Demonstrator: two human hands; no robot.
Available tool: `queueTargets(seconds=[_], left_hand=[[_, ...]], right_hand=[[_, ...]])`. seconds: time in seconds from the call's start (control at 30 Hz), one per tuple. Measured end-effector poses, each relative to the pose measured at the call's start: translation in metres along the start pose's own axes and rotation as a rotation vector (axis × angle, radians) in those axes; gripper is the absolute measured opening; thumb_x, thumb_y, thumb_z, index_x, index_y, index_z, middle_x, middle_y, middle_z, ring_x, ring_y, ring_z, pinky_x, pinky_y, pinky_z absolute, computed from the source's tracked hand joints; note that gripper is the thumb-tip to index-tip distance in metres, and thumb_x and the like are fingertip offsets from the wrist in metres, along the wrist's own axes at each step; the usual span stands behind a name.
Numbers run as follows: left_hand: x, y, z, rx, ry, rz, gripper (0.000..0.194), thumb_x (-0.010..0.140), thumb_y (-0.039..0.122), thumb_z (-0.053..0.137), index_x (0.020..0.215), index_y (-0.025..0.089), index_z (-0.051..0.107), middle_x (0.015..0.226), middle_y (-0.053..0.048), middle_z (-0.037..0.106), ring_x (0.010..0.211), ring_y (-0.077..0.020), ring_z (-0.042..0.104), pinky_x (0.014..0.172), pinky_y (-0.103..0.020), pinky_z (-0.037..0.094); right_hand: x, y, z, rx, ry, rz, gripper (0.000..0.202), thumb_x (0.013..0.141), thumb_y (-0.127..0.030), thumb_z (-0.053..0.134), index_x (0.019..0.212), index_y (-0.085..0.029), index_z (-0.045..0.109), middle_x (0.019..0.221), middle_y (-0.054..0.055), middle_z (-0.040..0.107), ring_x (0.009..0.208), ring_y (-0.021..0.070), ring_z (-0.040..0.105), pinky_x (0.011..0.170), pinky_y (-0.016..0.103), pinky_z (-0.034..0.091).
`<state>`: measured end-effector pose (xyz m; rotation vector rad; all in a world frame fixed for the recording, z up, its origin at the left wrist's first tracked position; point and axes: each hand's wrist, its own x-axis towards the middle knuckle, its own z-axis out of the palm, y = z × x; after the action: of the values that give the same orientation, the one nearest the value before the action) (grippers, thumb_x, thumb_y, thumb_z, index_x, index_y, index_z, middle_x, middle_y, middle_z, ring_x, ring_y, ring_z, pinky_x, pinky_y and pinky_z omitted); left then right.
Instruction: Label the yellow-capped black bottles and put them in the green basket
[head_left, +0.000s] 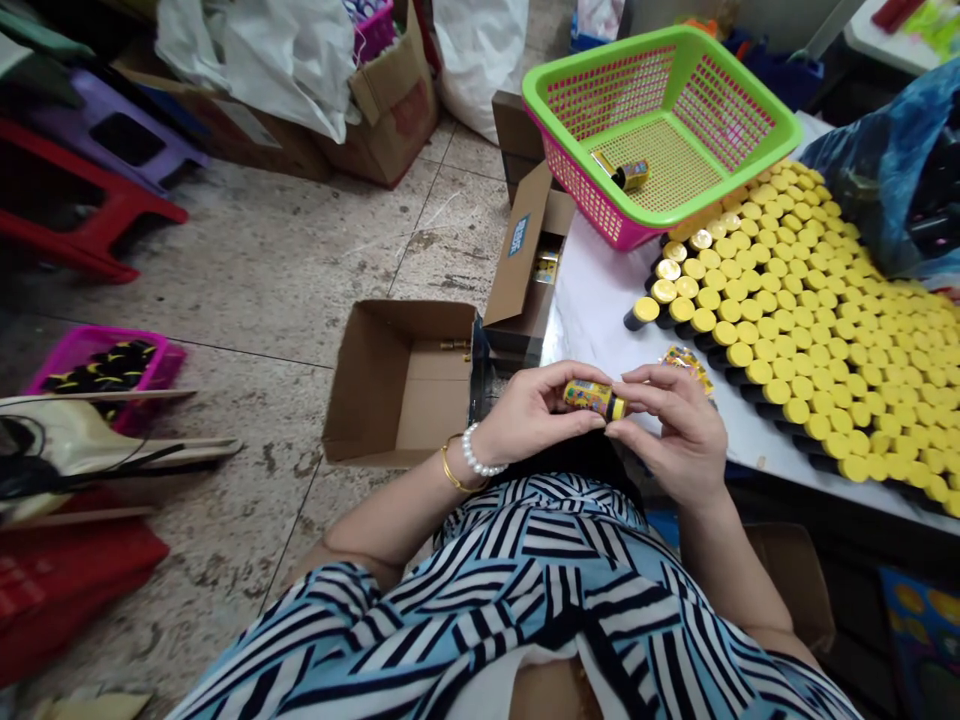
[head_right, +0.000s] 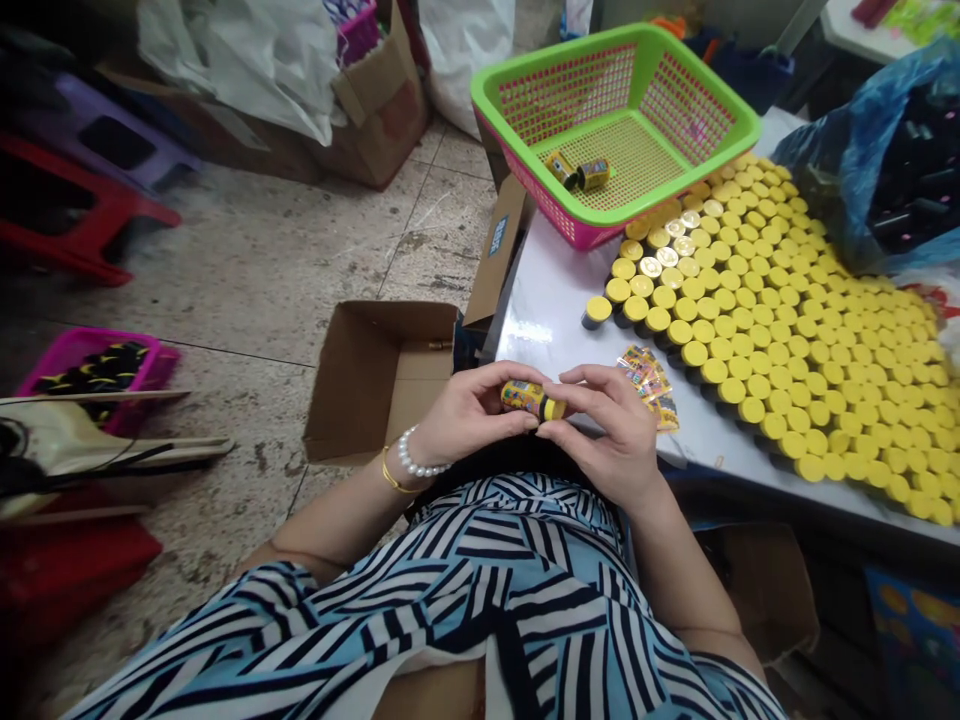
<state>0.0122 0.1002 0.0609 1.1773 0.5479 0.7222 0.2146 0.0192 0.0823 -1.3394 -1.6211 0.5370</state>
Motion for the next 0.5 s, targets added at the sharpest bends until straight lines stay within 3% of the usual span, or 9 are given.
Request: queueTargets(seconds=[0.1, 0.17, 0.37, 0.43, 0.5], left_hand=[[0.005, -0.003, 0.000, -0.089, -0.073, -0.146, 0.043, 0.078, 0.029, 0.086, 0.116, 0.015, 0.072, 0.096, -0.008, 0.074, 0.072, -0.0156, 0.070, 0.065, -0.027, 0.059], [0.009, -0.007, 0.001, -0.127, -0.117, -0.185, 0.040, 0.080, 0.032, 0.084, 0.114, 0.015, 0.072, 0.096, -0.009, 0.076, 0.067, -0.0142, 0.069, 0.062, -0.027, 0.058], [0.020, -0.009, 0.013, 0.132, 0.037, 0.039, 0.027, 0.079, 0.030, 0.086, 0.102, 0.015, 0.079, 0.097, -0.008, 0.077, 0.088, -0.0154, 0.070, 0.084, -0.026, 0.056], [0.023, -0.005, 0.014, 0.157, -0.012, 0.019, 0.031, 0.083, 0.032, 0.082, 0.109, 0.015, 0.078, 0.101, -0.010, 0.077, 0.090, -0.0166, 0.071, 0.083, -0.026, 0.057], [0.027, -0.002, 0.013, 0.088, -0.091, -0.083, 0.042, 0.088, 0.038, 0.077, 0.123, 0.015, 0.072, 0.097, -0.010, 0.076, 0.079, -0.0159, 0.071, 0.069, -0.025, 0.057]], right_hand=[[-0.003, 0.006, -0.005, -0.103, 0.022, -0.077, 0.046, 0.082, -0.027, 0.085, 0.125, -0.036, 0.072, 0.108, 0.005, 0.072, 0.093, 0.0224, 0.071, 0.086, 0.042, 0.063], [-0.006, 0.011, -0.007, -0.133, 0.028, -0.108, 0.048, 0.082, -0.029, 0.086, 0.127, -0.035, 0.071, 0.105, 0.005, 0.074, 0.093, 0.0235, 0.072, 0.088, 0.044, 0.062], [-0.014, 0.024, 0.002, -0.140, 0.102, -0.079, 0.035, 0.086, -0.029, 0.082, 0.119, -0.030, 0.073, 0.110, 0.007, 0.076, 0.098, 0.0241, 0.074, 0.089, 0.045, 0.062], [-0.015, 0.028, 0.002, -0.114, 0.138, -0.062, 0.037, 0.085, -0.026, 0.082, 0.121, -0.030, 0.073, 0.110, 0.007, 0.076, 0.097, 0.0236, 0.074, 0.088, 0.045, 0.062], [-0.016, 0.031, -0.001, -0.126, 0.158, -0.101, 0.044, 0.083, -0.023, 0.084, 0.124, -0.031, 0.071, 0.112, 0.007, 0.076, 0.099, 0.0241, 0.073, 0.089, 0.045, 0.062]])
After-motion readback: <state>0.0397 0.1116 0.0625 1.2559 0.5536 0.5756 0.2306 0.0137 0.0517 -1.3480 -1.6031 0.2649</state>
